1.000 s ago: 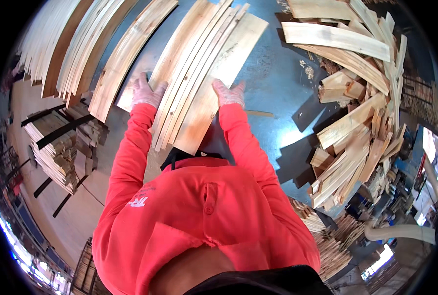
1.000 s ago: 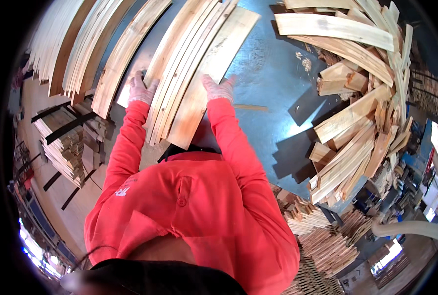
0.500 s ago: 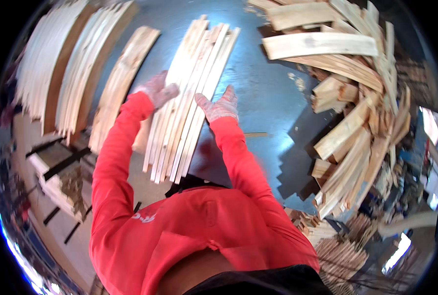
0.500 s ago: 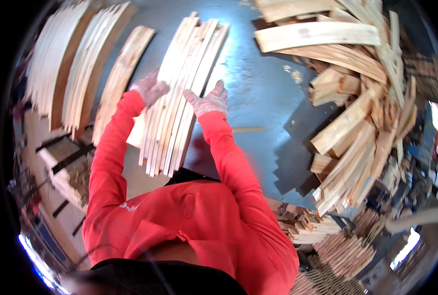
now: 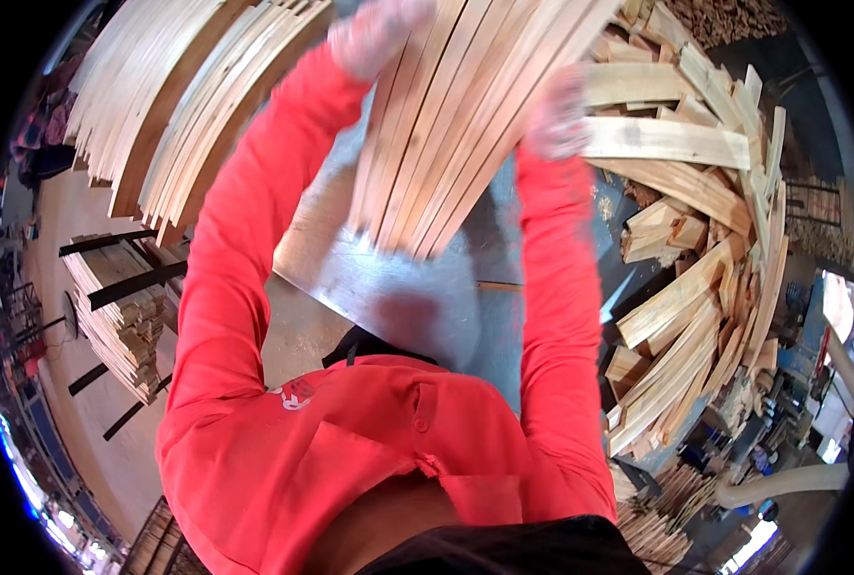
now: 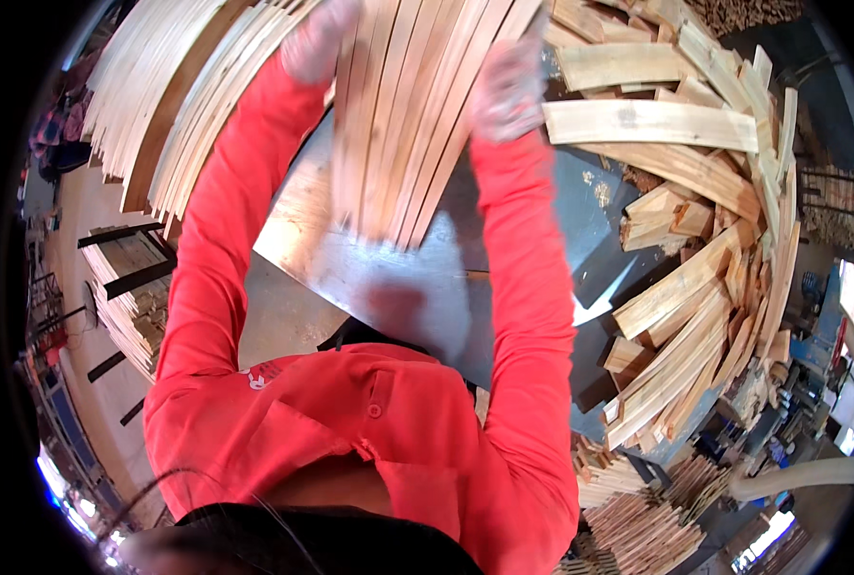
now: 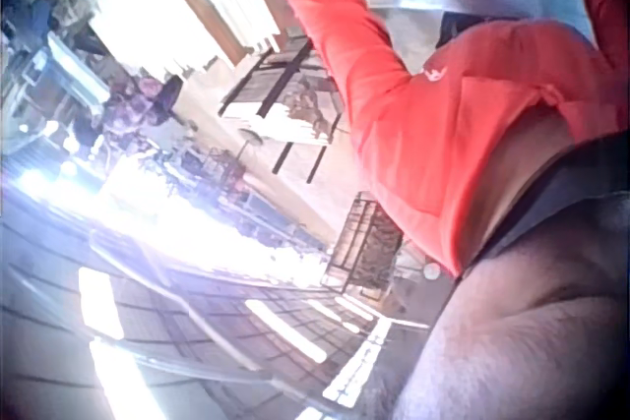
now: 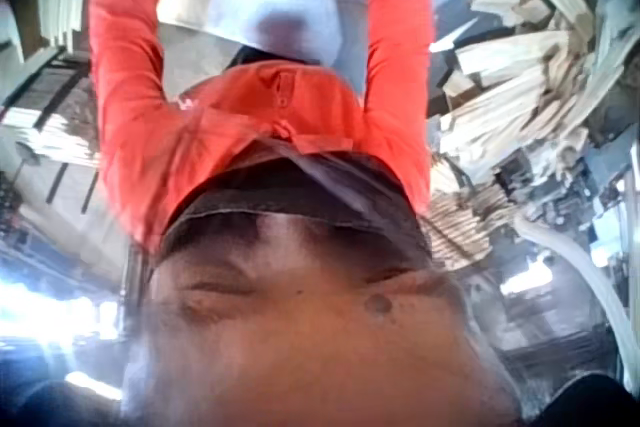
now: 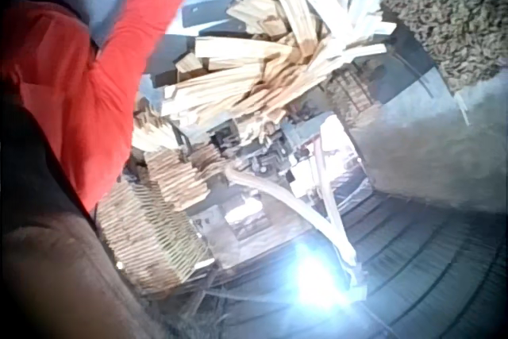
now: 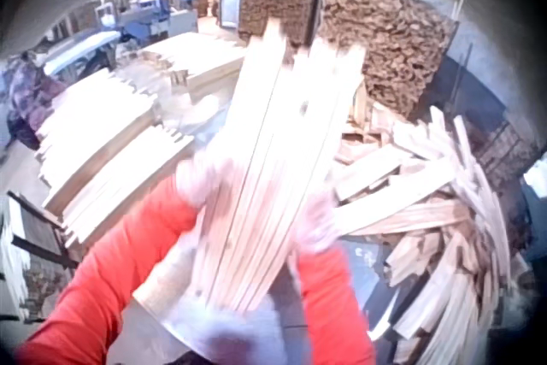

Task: The person repeatedly picks up wooden planks from a pile on a metal table, briefly inspects them, and places them into a separate stack. The task involves continuous handling of individual planks to organize them.

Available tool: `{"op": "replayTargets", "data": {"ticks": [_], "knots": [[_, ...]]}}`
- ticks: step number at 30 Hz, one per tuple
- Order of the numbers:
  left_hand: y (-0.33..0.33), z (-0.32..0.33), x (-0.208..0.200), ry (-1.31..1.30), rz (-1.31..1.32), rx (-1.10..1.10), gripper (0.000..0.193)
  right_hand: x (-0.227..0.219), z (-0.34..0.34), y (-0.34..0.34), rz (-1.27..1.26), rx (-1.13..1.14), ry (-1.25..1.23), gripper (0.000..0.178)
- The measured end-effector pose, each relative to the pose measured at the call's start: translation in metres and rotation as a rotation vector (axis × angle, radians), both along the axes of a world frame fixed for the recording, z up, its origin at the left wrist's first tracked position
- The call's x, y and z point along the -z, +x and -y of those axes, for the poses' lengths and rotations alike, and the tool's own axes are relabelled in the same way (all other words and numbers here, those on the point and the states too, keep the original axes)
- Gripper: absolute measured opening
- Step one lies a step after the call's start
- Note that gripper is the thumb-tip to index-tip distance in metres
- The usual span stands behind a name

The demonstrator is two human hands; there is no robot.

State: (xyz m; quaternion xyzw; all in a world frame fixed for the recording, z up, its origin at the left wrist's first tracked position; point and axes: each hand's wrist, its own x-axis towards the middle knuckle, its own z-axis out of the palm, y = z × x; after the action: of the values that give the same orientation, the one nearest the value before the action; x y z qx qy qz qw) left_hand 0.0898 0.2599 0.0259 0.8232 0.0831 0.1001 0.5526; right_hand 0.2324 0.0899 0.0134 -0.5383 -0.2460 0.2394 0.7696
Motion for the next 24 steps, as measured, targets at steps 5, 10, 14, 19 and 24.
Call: {"op": "replayTargets", "data": {"ticks": [5,10,14,19,24], "knots": [[0.03,0.001,-0.112,0.003,0.373,-0.027,0.063,-0.105,-0.002,0.044,0.175,-0.101,0.069,0.083],[0.016,0.009,-0.014,-0.323,0.408,-0.021,0.06,-0.048,0.025,-0.008,0.201,-0.286,-0.045,0.098],[-0.065,0.08,0.181,-1.026,0.022,-0.369,0.077,0.104,0.056,-0.091,-0.419,-0.182,-0.077,0.075],[-0.149,0.081,0.131,-0.839,-0.406,-0.309,0.05,0.16,0.109,-0.143,-0.397,-0.017,-0.281,0.093],[-0.23,-0.023,0.129,0.891,-0.734,-0.817,0.079,0.149,0.098,-0.137,-0.233,-0.06,-0.533,0.088]]}}
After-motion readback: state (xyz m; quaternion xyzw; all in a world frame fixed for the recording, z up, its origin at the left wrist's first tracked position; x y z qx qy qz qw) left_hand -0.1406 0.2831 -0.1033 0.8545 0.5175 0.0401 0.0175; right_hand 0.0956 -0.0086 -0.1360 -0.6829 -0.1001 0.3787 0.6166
